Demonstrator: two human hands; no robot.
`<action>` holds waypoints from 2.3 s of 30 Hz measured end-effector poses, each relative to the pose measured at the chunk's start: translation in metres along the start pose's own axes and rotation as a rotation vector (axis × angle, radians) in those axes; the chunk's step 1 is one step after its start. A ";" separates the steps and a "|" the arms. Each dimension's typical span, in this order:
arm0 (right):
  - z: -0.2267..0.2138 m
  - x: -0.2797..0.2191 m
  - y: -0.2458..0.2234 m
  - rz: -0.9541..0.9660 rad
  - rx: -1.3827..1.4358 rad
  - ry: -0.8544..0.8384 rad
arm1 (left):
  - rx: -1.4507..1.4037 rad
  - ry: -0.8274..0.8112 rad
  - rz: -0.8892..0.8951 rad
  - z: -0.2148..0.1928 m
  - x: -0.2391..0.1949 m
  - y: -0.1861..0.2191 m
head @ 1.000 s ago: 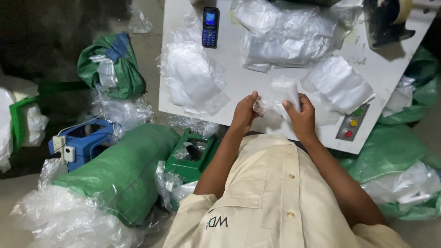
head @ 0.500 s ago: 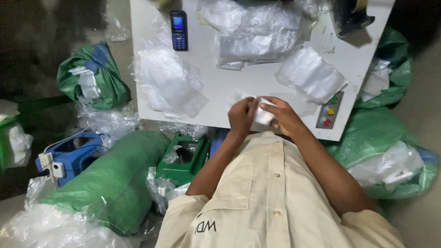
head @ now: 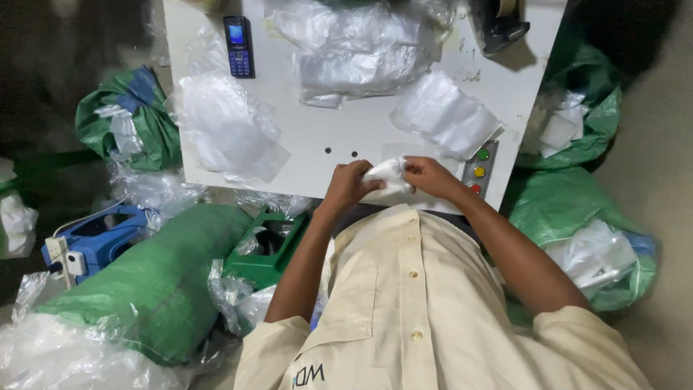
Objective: Folding and placing small plastic bags into a pouch or stack on a workbench
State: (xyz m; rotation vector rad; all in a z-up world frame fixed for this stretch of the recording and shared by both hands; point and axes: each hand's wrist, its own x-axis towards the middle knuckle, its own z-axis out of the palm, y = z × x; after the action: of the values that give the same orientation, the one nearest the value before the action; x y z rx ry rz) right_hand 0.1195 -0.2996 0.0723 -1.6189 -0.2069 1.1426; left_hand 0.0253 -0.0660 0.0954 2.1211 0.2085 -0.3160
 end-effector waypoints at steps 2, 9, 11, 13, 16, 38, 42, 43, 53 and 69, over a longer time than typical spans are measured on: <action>-0.021 -0.002 -0.015 -0.092 -0.040 0.148 | 0.127 0.134 0.065 0.005 0.001 0.002; -0.115 0.036 -0.014 -0.165 -0.811 0.682 | 0.473 0.448 -0.003 0.055 0.012 0.025; -0.117 0.041 -0.015 -0.157 -0.816 0.622 | -0.085 0.317 -0.297 0.136 0.023 -0.019; -0.118 0.046 -0.008 -0.131 -0.817 0.566 | -0.645 0.142 -0.581 0.169 0.035 -0.021; -0.114 0.044 0.009 -0.235 -0.881 0.566 | -0.992 0.174 -0.587 0.154 0.044 0.027; -0.011 -0.076 -0.086 0.194 0.526 0.077 | -0.617 -0.222 -0.411 0.004 -0.027 0.088; -0.034 -0.078 -0.024 0.298 -0.385 0.129 | -0.812 -0.298 -0.697 -0.012 -0.045 0.125; -0.032 -0.084 -0.055 0.292 -0.387 0.117 | -0.813 -0.283 -0.702 -0.022 -0.042 0.138; 0.021 -0.041 -0.069 0.068 -0.111 0.149 | -0.426 0.291 -0.428 -0.003 -0.014 0.111; 0.078 0.046 -0.074 0.169 0.030 0.053 | 0.119 0.968 -0.538 -0.061 -0.026 -0.172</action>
State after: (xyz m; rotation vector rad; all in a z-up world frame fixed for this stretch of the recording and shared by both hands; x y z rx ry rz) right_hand 0.1149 -0.1898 0.1123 -1.6618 -0.0181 1.2233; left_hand -0.0377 0.0773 -0.0027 2.1445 1.3508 0.4364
